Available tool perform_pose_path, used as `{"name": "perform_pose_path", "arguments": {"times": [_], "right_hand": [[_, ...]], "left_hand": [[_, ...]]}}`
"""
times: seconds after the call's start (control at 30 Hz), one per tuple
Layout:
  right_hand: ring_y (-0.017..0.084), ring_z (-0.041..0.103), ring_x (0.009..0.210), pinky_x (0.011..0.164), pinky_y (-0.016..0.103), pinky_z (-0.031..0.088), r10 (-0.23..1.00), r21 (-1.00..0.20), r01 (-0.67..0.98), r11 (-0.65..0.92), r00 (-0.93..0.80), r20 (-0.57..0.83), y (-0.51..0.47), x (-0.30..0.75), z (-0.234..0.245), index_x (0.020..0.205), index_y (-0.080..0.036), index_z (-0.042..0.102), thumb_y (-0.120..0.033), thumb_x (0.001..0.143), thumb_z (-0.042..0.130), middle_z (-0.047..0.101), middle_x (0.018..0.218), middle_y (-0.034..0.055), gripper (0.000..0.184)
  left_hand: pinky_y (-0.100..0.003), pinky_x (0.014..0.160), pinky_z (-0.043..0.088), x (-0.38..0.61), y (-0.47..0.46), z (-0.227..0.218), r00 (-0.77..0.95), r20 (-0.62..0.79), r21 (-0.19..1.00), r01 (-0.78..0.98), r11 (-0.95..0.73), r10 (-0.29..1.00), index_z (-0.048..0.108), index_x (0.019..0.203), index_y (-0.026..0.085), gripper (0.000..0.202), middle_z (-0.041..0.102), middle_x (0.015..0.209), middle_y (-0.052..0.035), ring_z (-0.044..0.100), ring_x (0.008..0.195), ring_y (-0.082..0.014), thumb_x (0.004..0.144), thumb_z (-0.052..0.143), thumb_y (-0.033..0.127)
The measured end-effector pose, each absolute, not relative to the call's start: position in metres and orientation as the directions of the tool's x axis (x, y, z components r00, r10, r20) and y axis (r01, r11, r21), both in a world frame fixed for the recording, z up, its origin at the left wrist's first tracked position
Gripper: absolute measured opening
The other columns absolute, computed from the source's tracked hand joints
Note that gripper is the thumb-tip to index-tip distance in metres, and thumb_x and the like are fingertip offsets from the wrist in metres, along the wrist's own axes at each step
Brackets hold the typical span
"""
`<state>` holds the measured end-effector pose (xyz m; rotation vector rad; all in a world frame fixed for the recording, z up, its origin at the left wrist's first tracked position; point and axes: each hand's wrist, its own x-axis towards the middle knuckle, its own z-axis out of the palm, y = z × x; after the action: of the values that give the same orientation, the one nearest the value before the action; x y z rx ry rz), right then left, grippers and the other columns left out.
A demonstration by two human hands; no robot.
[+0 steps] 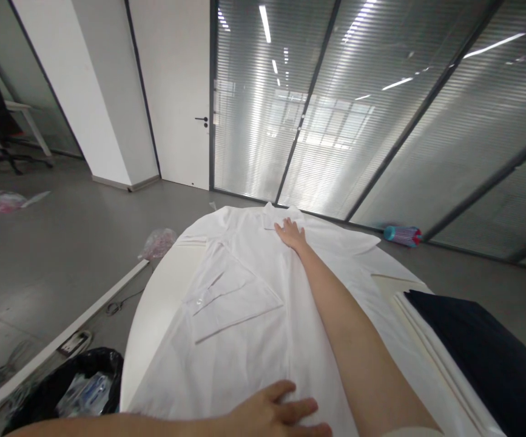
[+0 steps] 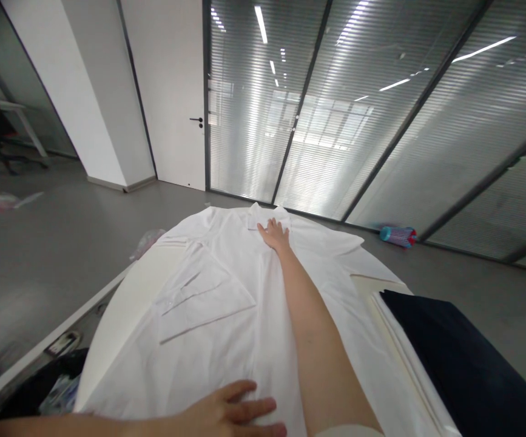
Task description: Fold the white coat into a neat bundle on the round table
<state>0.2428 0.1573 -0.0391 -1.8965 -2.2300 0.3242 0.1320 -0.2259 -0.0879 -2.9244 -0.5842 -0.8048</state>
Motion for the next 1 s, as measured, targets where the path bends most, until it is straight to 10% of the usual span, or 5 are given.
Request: {"name": "perform_pose_path", "arguments": {"times": [0.3, 0.43, 0.57, 0.77, 1.0], "right_hand": [[0.02, 0.056, 0.116, 0.106, 0.036, 0.037, 0.731, -0.221, 0.72, 0.658, -0.541, 0.415, 0.055, 0.218, -0.006, 0.115, -0.017, 0.068, -0.018, 0.095, 0.047, 0.067, 0.12, 0.0088, 0.029], [0.022, 0.06, 0.099, 0.092, 0.039, 0.043, 0.331, -0.027, 0.339, 0.94, -0.896, 0.296, -0.046, 0.193, -0.001, 0.098, -0.017, 0.071, -0.021, 0.091, 0.058, 0.07, 0.104, 0.0092, 0.015], [0.023, 0.059, 0.102, 0.089, 0.039, 0.043, 0.052, 0.099, 0.079, 0.992, -0.966, 0.252, -0.138, 0.179, 0.007, 0.109, -0.018, 0.068, -0.026, 0.096, 0.054, 0.07, 0.109, 0.0085, 0.021], [0.018, 0.057, 0.107, 0.081, 0.032, 0.044, -0.206, 0.219, -0.164, 0.962, -0.961, 0.185, -0.207, 0.147, 0.019, 0.129, -0.02, 0.057, -0.022, 0.102, 0.043, 0.059, 0.137, 0.0055, 0.031], [0.017, 0.06, 0.093, 0.077, 0.03, 0.043, -0.201, 0.288, -0.139, 0.947, -0.959, 0.198, -0.219, 0.123, 0.014, 0.114, -0.019, 0.062, -0.019, 0.104, 0.042, 0.067, 0.107, 0.0073, 0.022]], "left_hand": [[-0.03, 0.072, 0.042, 0.109, -0.229, -0.012, 0.752, 0.57, 0.234, 0.237, -0.943, 0.33, 0.065, 0.1, 0.019, 0.028, 0.071, 0.09, -0.0028, 0.061, 0.077, -0.0146, 0.103, 0.044, 0.039], [-0.029, 0.069, 0.046, 0.078, -0.211, 0.021, 0.264, 0.74, 0.614, 0.113, -0.781, 0.619, 0.064, 0.085, 0.016, 0.048, 0.064, 0.076, -0.006, 0.059, 0.073, -0.0156, 0.105, 0.029, 0.042], [-0.027, 0.06, 0.045, 0.035, -0.15, 0.041, -0.179, 0.398, 0.913, -0.023, -0.408, 0.9, 0.064, 0.089, 0.016, 0.023, 0.061, 0.076, -0.0032, 0.059, 0.069, -0.0158, 0.093, 0.048, 0.032], [-0.027, 0.08, 0.048, -0.015, -0.05, 0.025, -0.292, 0.183, 0.912, 0.408, -0.05, 0.939, 0.066, 0.111, 0.009, 0.034, 0.067, 0.115, -0.0122, 0.062, 0.093, -0.0187, 0.079, 0.058, 0.017], [-0.027, 0.07, 0.047, -0.029, -0.022, 0.012, -0.237, 0.031, 0.851, 0.516, 0.099, 0.971, 0.066, 0.106, 0.006, 0.034, 0.069, 0.091, -0.0093, 0.061, 0.077, -0.0178, 0.073, 0.067, 0.013]]}}
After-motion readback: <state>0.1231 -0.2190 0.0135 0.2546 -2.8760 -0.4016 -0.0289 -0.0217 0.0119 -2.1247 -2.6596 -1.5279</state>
